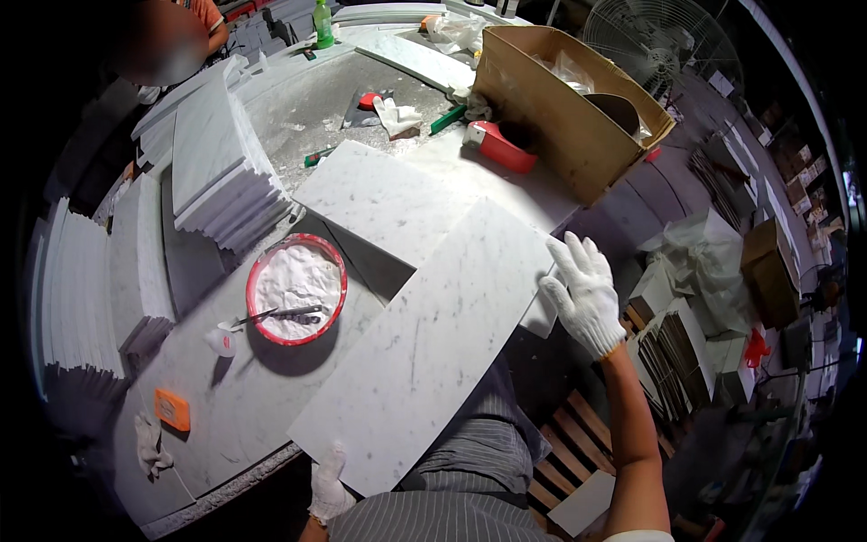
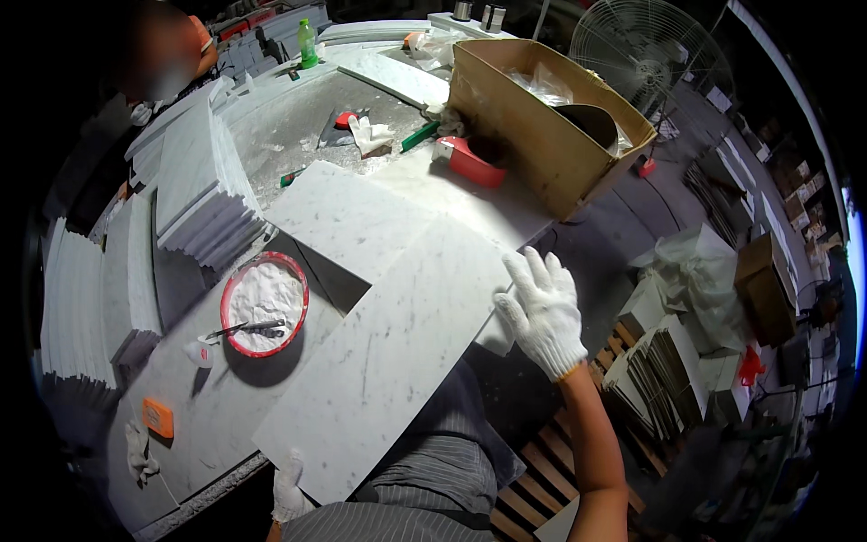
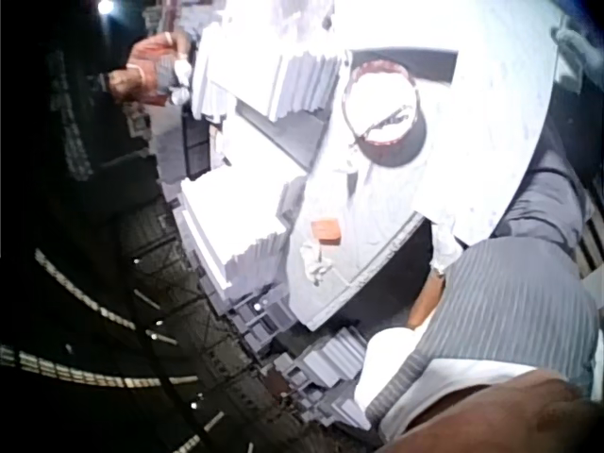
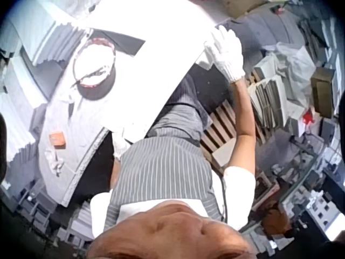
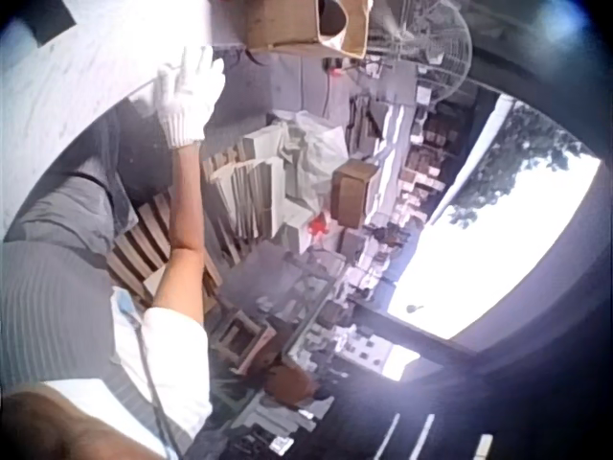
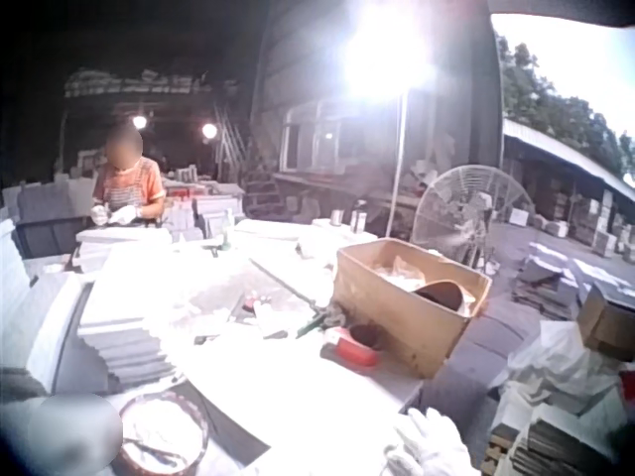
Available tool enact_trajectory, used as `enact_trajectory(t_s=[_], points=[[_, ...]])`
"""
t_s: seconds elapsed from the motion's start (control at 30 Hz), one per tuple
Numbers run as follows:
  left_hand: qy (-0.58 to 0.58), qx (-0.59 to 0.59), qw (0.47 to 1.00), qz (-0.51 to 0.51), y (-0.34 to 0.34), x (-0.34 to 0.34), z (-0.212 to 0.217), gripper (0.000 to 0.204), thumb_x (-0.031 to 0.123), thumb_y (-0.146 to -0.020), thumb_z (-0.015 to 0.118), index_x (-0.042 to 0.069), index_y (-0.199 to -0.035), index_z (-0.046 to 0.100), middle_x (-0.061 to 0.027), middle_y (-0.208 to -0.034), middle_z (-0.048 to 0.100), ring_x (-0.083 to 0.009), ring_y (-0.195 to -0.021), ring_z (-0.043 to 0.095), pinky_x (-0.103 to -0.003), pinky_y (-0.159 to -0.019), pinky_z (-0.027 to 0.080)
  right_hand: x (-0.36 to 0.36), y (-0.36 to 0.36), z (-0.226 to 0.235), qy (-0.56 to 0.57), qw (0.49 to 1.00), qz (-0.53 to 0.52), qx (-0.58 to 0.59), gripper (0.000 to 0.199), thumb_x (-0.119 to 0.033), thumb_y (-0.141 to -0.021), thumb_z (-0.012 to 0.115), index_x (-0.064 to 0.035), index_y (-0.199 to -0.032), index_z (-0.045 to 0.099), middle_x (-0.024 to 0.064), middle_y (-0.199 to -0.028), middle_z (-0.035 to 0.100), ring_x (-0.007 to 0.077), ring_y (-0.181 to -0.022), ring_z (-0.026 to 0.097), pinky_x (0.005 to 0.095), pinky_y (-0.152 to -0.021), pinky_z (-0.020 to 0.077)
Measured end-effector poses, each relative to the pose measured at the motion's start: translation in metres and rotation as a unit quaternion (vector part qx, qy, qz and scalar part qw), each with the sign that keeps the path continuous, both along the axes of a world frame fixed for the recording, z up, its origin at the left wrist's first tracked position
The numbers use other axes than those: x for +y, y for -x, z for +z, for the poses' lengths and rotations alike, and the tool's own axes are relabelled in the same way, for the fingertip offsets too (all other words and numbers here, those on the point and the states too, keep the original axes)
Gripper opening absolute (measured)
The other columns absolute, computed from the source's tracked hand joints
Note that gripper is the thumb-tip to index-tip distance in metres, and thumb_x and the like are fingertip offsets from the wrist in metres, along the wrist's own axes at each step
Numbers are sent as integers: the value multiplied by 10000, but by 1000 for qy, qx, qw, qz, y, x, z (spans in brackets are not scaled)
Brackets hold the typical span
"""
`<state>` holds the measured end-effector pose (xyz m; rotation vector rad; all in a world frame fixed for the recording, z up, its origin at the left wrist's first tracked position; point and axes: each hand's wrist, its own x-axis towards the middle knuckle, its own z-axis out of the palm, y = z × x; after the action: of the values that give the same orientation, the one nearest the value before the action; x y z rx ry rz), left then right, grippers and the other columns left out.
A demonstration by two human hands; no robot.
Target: The person handles white styrofoam panels, applying a white powder from a red bowl to the edges using a small metal tool. They repeatedly scrape and smooth the edges, then stack the finished panels on the table. Another worker is visible in the background performing similar tasks.
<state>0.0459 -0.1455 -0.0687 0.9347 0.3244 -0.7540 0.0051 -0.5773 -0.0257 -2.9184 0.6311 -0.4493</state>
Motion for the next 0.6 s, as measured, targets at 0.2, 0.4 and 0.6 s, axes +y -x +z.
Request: enact_trajectory(t_s=[0.2, 0.4, 0.6], points=[[14, 6, 1000, 18, 3, 4, -3, 550, 193, -976, 487, -37, -1439, 299, -234, -1341, 501, -382, -1191, 566, -537, -995, 495, -20, -67, -25, 71, 995, 59, 50, 568, -549, -944, 477, -185, -1378, 522, 157, -1443, 475, 441, -1357, 365, 528, -1123, 268], [-31, -17, 999, 5, 2, -3, 5, 576, 215, -966, 503, -45, -1439, 302, -235, -1335, 509, -382, -1187, 569, -526, -1001, 492, -30, -93, -27, 62, 992, 104, 20, 536, -532, -950, 482, -181, -1351, 537, 152, -1422, 506, 447, -1328, 409, 502, -1107, 303], [-47, -15, 999, -8, 1, -3, 8, 560, 225, -966, 501, -50, -1421, 325, -236, -1323, 517, -379, -1187, 569, -521, -999, 492, -37, -65, -15, 52, 991, 114, 51, 478, -483, -956, 503, -170, -1315, 548, 130, -1395, 530, 443, -1314, 427, 497, -1081, 342]])
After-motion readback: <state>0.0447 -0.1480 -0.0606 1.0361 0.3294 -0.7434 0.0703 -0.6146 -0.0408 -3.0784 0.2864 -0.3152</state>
